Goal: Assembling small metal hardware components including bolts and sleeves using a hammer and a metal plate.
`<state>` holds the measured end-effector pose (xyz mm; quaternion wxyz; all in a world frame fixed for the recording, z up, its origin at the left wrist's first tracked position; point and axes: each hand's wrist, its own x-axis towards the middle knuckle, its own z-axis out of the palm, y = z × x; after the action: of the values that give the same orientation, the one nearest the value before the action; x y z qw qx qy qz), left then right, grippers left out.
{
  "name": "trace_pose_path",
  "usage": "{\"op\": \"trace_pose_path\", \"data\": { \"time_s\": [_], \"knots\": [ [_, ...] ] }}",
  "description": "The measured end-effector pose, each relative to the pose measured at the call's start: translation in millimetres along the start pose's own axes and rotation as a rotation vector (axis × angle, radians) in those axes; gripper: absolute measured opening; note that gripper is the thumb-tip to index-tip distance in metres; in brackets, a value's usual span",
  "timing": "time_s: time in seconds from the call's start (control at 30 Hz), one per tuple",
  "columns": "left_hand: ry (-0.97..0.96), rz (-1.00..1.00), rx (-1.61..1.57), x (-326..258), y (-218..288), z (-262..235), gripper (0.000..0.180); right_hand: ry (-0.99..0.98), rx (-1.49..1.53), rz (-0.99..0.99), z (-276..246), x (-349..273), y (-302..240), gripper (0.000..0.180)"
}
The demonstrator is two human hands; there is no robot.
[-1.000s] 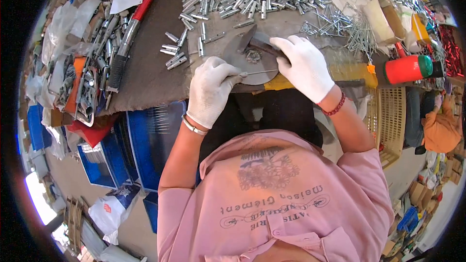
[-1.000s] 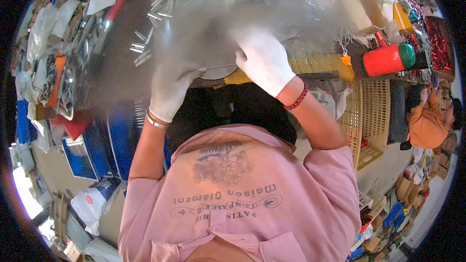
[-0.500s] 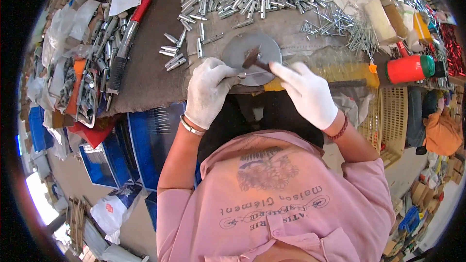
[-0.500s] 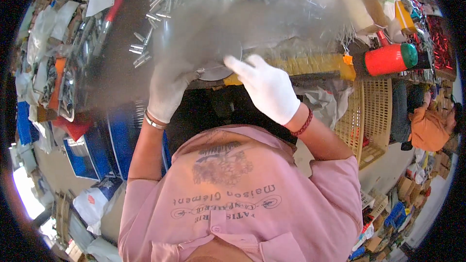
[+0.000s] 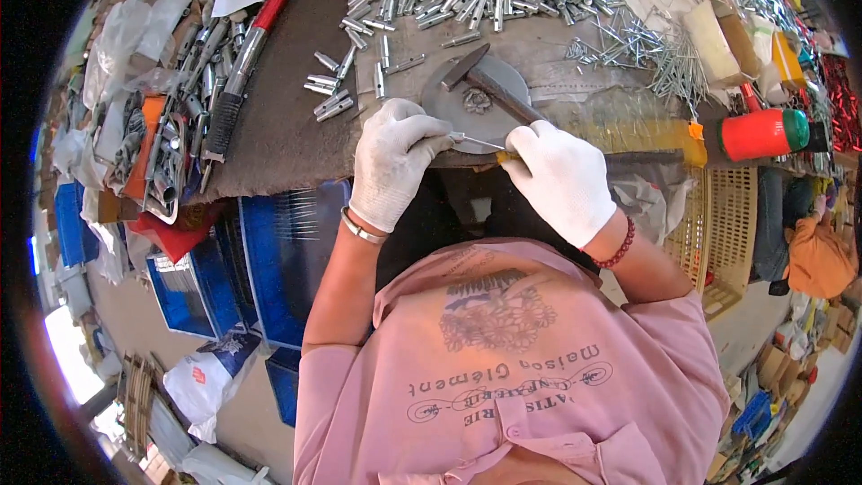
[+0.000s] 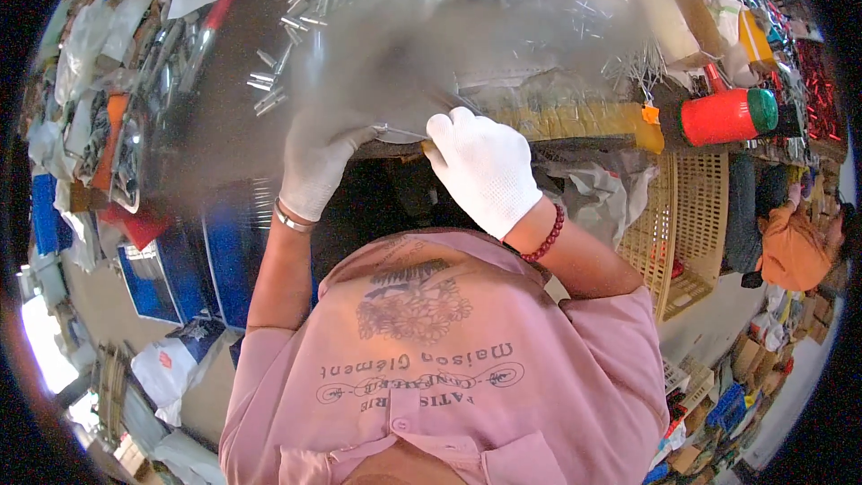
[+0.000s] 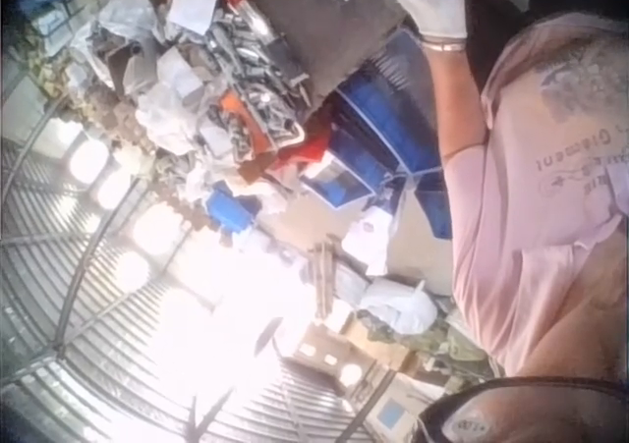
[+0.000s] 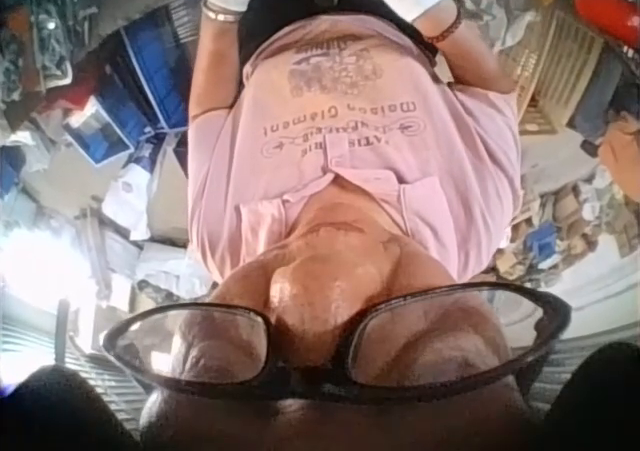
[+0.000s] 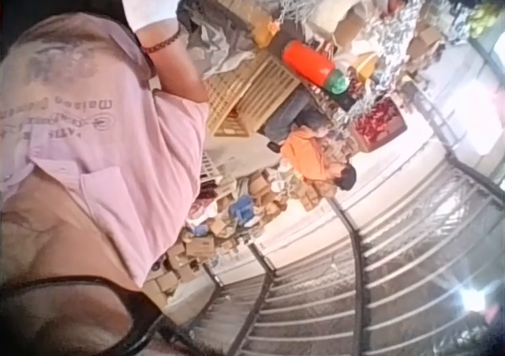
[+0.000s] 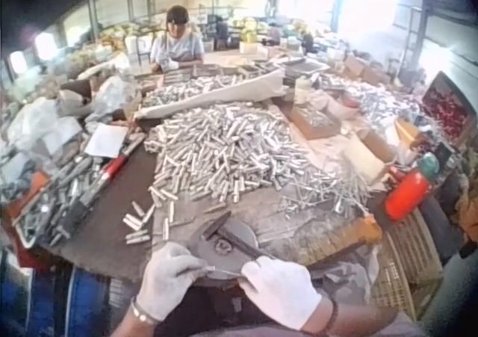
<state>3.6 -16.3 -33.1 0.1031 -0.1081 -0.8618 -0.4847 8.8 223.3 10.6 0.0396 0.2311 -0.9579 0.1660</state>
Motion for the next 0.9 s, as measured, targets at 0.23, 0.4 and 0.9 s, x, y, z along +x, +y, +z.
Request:
{"op": "trace_pose_path", "data": {
  "time_s": [0.23,0.4,0.9],
  "knots": [
    [0.214,-0.04,0.099,-27,28,16,0.031,-0.249,0.548,0.136,6,-13,-2,0.024],
    [0.05,-0.666,-0.307,-41,50,22,0.046,-0.421,0.897,0.346,10,-18,-8,0.03],
    [0.269,-0.717,-0.774,-68,36,-35,0.055,-0.316,0.963,0.206,14,-9,-29,0.055]
  ]
}}
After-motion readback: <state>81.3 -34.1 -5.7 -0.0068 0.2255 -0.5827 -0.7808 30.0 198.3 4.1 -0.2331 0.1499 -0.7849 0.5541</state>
